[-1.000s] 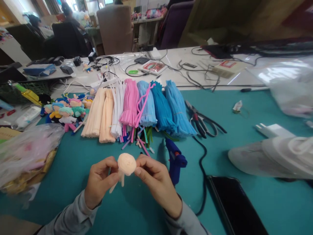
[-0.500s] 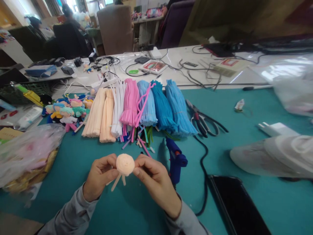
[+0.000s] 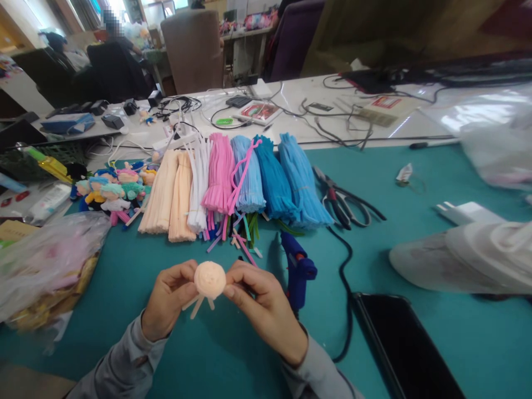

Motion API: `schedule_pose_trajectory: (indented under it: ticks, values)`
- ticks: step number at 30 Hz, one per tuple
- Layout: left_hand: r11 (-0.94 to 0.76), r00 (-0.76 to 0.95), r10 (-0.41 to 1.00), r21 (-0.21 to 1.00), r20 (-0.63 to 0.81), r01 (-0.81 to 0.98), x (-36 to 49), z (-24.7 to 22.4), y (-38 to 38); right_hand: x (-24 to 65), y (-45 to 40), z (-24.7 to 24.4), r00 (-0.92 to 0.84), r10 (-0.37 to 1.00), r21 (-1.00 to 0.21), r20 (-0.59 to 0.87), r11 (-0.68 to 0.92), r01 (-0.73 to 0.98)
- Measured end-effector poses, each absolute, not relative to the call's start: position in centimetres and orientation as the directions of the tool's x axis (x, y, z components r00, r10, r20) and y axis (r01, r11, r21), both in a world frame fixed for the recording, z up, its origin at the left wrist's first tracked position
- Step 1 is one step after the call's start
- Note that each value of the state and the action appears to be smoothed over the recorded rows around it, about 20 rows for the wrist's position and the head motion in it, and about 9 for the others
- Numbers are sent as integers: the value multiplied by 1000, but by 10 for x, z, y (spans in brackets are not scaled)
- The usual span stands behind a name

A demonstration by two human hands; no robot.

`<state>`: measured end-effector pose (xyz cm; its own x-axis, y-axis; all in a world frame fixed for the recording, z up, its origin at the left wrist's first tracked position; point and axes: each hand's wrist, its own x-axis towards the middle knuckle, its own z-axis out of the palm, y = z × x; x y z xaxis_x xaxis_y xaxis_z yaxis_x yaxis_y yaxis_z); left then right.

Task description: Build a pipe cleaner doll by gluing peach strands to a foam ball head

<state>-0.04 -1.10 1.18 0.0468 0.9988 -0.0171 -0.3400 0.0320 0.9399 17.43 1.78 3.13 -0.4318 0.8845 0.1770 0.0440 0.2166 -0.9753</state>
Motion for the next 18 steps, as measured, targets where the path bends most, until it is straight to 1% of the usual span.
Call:
schedule_pose_trajectory:
  ticks: [7, 18]
  values:
    - [7, 48, 999, 933, 11, -360, -1, 12, -11, 173, 17, 30, -443, 877, -972, 188, 230, 44]
    - [-28, 0, 1000, 952, 29, -304, 2, 13, -12, 172, 17, 29, -440, 868, -960, 232, 277, 40]
